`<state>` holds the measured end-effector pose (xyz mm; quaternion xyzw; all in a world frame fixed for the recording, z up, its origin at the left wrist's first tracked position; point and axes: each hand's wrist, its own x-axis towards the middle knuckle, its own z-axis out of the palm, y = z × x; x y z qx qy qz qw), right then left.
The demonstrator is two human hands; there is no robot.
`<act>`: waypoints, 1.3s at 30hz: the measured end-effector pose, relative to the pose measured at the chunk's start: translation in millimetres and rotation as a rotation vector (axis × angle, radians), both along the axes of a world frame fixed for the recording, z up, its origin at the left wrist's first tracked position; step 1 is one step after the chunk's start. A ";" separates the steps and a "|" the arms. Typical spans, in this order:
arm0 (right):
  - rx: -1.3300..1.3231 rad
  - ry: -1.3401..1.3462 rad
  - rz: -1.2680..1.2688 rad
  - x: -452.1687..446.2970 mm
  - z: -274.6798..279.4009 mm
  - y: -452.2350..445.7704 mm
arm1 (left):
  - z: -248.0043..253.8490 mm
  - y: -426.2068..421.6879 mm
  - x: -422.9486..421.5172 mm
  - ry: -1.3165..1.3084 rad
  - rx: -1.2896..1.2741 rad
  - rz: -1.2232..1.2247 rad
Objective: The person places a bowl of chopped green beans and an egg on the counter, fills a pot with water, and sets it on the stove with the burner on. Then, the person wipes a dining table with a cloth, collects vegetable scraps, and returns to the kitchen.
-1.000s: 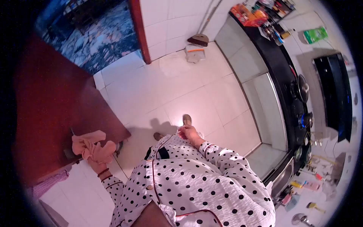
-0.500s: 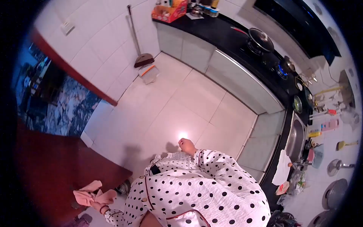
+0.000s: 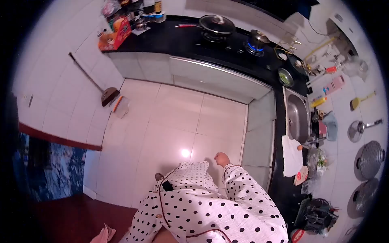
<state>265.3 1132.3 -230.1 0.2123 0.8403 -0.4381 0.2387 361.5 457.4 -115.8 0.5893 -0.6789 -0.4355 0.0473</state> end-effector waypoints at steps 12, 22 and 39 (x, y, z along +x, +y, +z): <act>0.097 0.068 -0.048 116.0 -26.7 -54.9 | -36.7 72.6 -221.9 -0.068 0.307 -0.680; 0.089 0.002 -0.227 141.3 -16.7 -95.6 | -48.4 111.0 -271.0 -0.334 0.301 -1.016; 0.043 -0.086 -0.308 89.3 35.2 -129.3 | -69.7 88.2 -305.8 -0.333 0.474 -0.953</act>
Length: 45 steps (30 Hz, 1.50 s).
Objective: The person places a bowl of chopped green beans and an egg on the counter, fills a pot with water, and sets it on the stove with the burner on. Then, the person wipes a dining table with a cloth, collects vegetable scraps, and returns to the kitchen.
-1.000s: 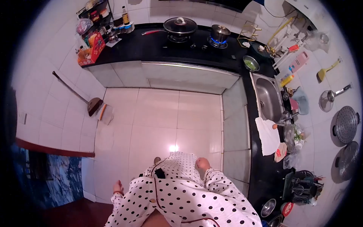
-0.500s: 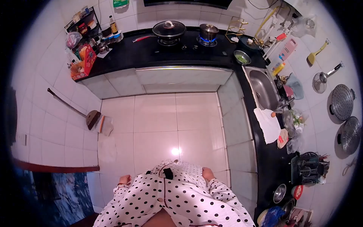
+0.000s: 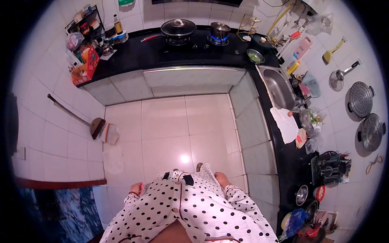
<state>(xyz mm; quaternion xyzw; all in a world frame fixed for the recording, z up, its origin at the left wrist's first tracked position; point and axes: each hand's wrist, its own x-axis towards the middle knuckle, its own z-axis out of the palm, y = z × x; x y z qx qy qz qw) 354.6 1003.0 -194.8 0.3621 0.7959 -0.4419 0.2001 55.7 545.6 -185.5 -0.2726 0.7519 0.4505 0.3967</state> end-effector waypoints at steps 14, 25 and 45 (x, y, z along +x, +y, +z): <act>-0.013 0.161 -0.058 39.1 -32.9 0.9 | -4.1 -1.1 3.3 -0.040 0.064 -0.126; -0.032 0.107 0.012 26.8 -19.9 5.9 | -4.8 -3.5 18.0 -0.058 0.019 -0.009; -0.090 0.100 -0.057 30.5 -13.4 15.7 | 14.9 28.3 16.2 -0.001 0.000 -0.022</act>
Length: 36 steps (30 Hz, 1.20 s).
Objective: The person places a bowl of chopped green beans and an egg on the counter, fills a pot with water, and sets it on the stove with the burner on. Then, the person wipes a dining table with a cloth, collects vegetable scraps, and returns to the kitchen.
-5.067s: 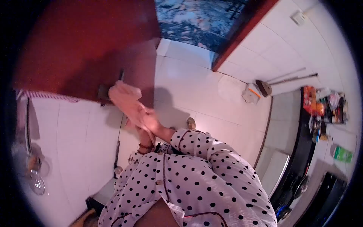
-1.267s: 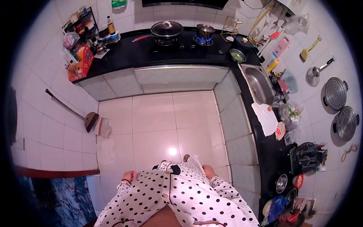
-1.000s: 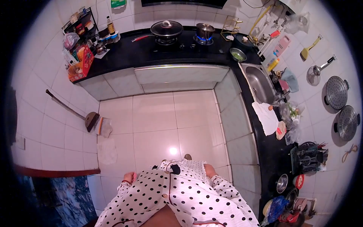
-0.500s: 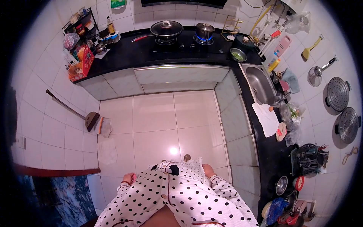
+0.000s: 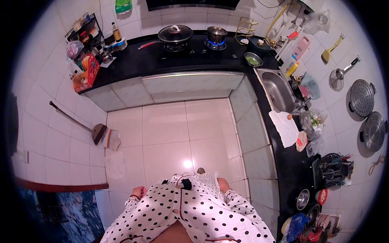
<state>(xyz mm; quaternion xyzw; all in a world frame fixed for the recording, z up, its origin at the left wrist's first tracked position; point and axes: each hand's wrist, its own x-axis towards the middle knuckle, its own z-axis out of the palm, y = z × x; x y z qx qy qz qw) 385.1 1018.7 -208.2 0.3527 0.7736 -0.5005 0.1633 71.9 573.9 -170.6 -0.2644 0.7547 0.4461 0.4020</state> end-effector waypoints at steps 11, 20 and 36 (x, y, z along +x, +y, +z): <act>-0.037 -0.014 -0.067 2.9 -2.2 2.9 | -0.8 7.4 -3.9 0.007 0.000 -0.037; 0.019 -0.049 0.004 5.8 -2.7 5.1 | 1.8 12.2 -4.0 -0.027 -0.002 -0.029; 0.057 -0.017 0.030 15.9 -14.0 5.0 | -3.9 20.4 -5.0 0.034 0.011 -0.054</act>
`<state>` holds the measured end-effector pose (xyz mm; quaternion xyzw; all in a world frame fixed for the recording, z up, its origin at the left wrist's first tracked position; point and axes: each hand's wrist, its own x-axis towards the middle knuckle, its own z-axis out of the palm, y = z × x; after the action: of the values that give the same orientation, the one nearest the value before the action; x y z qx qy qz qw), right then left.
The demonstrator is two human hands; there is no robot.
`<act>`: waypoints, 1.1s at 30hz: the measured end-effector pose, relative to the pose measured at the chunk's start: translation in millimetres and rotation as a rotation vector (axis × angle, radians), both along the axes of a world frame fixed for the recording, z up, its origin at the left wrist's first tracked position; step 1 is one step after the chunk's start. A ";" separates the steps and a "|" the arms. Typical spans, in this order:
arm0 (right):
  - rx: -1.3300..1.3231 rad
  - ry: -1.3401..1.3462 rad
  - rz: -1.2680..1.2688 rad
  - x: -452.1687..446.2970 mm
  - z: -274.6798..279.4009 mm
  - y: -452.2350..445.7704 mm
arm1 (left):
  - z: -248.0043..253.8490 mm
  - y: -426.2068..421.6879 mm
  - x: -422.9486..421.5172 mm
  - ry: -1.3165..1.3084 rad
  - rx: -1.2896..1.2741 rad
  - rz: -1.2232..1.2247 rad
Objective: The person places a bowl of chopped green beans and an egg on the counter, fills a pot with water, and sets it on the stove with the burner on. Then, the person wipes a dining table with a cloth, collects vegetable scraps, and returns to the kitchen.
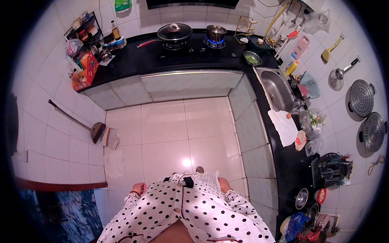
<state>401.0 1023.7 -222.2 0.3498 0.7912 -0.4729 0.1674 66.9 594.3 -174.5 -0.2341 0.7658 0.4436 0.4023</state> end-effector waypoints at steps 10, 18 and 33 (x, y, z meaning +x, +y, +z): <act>-0.020 0.026 -0.011 0.9 13.7 -2.9 | 7.1 0.7 2.6 0.010 -0.013 -0.030; -0.025 0.000 -0.019 -1.9 19.0 -3.2 | -0.8 -7.7 6.0 -0.035 0.000 0.008; -0.066 0.003 -0.097 1.0 7.4 -7.6 | 5.0 -7.4 9.1 -0.019 -0.017 -0.012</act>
<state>402.1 1016.0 -214.8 0.3814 0.7574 -0.5070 0.1544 76.0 586.9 -169.4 -0.2375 0.7671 0.4323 0.4102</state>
